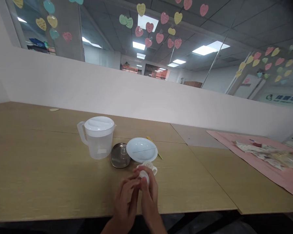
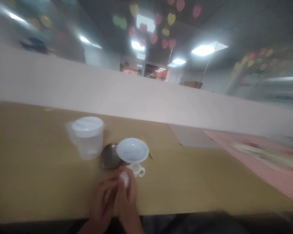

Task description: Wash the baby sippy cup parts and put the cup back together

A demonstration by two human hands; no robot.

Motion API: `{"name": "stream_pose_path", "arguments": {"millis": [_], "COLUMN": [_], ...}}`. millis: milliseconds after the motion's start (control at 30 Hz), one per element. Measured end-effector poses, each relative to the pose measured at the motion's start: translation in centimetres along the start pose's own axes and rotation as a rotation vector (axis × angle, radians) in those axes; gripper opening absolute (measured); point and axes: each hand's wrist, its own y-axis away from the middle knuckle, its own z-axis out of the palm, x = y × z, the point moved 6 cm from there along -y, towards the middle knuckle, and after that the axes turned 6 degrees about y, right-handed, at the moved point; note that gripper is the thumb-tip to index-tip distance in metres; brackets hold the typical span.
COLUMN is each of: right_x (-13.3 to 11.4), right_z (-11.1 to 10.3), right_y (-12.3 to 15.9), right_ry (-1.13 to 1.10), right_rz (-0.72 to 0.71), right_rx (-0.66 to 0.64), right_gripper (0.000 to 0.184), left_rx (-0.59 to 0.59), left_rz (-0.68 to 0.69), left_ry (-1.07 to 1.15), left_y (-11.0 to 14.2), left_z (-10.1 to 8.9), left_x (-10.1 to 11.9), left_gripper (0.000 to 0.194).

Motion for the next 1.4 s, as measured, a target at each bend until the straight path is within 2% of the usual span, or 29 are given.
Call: {"name": "stream_pose_path", "arguments": {"millis": [67,133,200,300,433,567,700,867,933,1000,1067,1133,1233,1300,1400], "right_x": [0.7,1.1,0.8,-0.9,-2.1,-1.1,0.7,3.5,4.3,4.6,4.5,4.3,4.5,4.8,5.6], "right_z": [-0.1,-0.4,-1.1,-2.3,-3.0,-3.3,-3.8,-4.7,-5.3,-5.6,-5.6,-5.3,-4.6,-4.2,-3.5], "right_y": [1.3,1.8,1.5,0.5,-0.6,-0.1,1.1,0.9,0.1,-1.1,-2.3,-3.1,-3.6,-3.6,-3.5], "right_ry": [-0.096,-0.142,-0.133,-0.067,0.017,0.07,0.088,-0.041,-0.133,-0.209,-0.256,-0.241,-0.096,0.011,0.089], "right_rz": [0.062,0.096,0.068,-0.054,-0.122,-0.142,-0.139,0.09,0.167,0.185,0.154,0.106,0.011,-0.092,-0.191], "right_rx": [0.161,0.215,0.229,0.237,0.195,0.211,0.294,0.338,0.361,0.352,0.335,0.314,0.305,0.323,0.333], "right_gripper": [0.037,0.04,0.039,0.038,0.042,0.043,0.042,0.043,0.043,0.041,0.04,0.042,0.046,0.044,0.041], "left_rx": [0.051,0.085,0.093,0.095,-0.011,-0.094,-0.118,-0.114,-0.138,-0.169,-0.165,-0.237,-0.397,-0.476,-0.522], "left_rz": [-0.262,-0.463,-0.496,-0.376,-0.148,0.029,0.056,0.051,0.071,0.085,0.097,0.156,0.237,0.221,0.154], "left_ry": [0.135,0.257,0.32,0.276,0.082,-0.052,-0.155,-0.234,-0.242,-0.243,-0.259,-0.29,-0.325,-0.322,-0.293], "left_y": [1.4,2.2,2.1,1.2,1.4,2.0,2.2,2.4,1.6,0.2,-1.5,-2.7,-3.2,-3.1,-3.0], "left_z": [0.3,0.8,1.1,1.0,0.9,1.0,1.3,1.5,2.0,2.9,3.9,5.4,7.3,7.8,7.7], "left_x": [-0.2,-0.1,0.6,2.0,3.5,4.5,4.1,1.9,0.6,-1.0,-2.9,-4.6,-7.2,-8.9,-10.7], "left_gripper": [0.012,0.017,0.022,0.024,0.024,0.023,0.013,0.02,0.023,0.026,0.032,0.042,0.055,0.054,0.043]}}
